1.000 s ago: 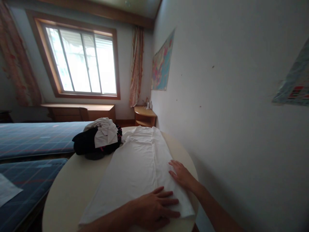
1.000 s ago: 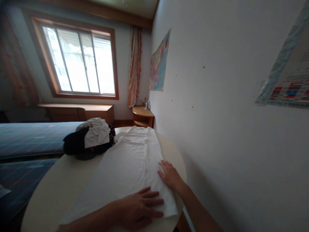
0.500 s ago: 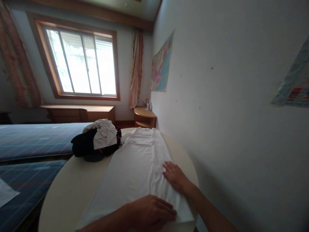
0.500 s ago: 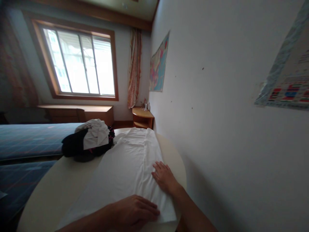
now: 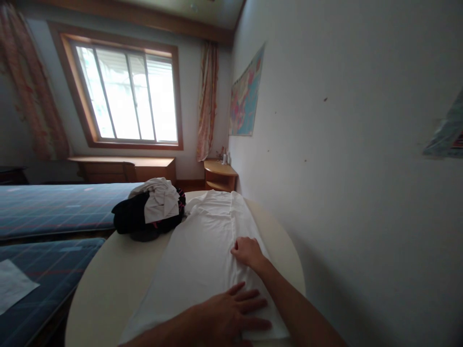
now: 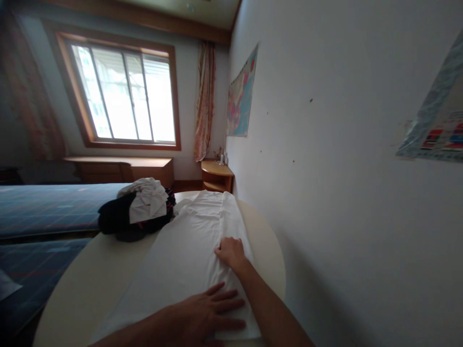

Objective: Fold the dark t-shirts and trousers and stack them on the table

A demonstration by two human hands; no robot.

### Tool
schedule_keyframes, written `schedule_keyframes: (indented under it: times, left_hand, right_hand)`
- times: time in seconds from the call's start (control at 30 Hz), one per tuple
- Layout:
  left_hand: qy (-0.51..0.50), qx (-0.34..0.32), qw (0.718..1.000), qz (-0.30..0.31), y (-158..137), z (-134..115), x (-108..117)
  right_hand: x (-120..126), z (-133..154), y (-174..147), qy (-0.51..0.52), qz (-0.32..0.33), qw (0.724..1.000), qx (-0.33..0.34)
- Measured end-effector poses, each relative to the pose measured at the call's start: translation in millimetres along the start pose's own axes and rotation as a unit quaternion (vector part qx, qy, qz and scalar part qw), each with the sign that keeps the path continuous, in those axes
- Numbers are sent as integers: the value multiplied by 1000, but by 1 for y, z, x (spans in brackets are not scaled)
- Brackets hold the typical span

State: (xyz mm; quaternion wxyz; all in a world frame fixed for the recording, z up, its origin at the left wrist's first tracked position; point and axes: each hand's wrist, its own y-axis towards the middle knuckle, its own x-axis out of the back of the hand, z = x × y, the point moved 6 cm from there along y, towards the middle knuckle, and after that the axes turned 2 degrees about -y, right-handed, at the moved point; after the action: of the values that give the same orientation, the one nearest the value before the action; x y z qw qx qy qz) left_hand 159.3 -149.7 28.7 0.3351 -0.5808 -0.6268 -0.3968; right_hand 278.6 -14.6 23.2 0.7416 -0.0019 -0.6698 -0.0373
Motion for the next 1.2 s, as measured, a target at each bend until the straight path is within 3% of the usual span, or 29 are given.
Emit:
schedule_keyframes:
  times: [0.17, 0.3, 0.37, 0.47, 0.57, 0.63, 0.73, 0.9, 1.03, 1.1, 1.2]
  left_hand:
    - [75, -16, 997, -26, 14, 8, -30]
    - [101, -27, 994, -20, 34, 11, -57]
    - [59, -44, 997, -7, 38, 8, -54]
    - [-11, -88, 996, 1, 27, 4, -24]
    - [45, -8, 998, -47, 6, 23, 14]
    - [82, 70, 994, -32, -7, 39, 22]
    - [84, 124, 989, -13, -18, 48, 11]
    - [68, 122, 989, -50, -10, 40, -27]
    - [50, 110, 992, -39, 0, 33, -46]
    - [32, 111, 992, -52, 2, 30, -39]
    - [26, 169, 976, -134, -3, 44, -4]
  right_hand:
    - [0, 0, 10, 21, 8, 1000, -1]
    - [-2, -8, 11, 52, -49, 997, 33]
    - [-12, -16, 8, 66, -47, 996, 45]
    - [-29, -27, 2, 69, -2, 996, 50]
    - [-34, -32, -5, 58, 9, 997, 56]
    - [-32, -33, -10, 51, 11, 997, 56]
    - [-29, -35, -20, 46, 15, 997, 53]
    - [-32, -45, -42, 35, 19, 998, 46]
    - [-34, -51, -52, 14, -15, 999, 32]
    - [-29, -50, -48, 2, -47, 999, 23]
    - [-17, -46, -33, -2, -74, 997, 8]
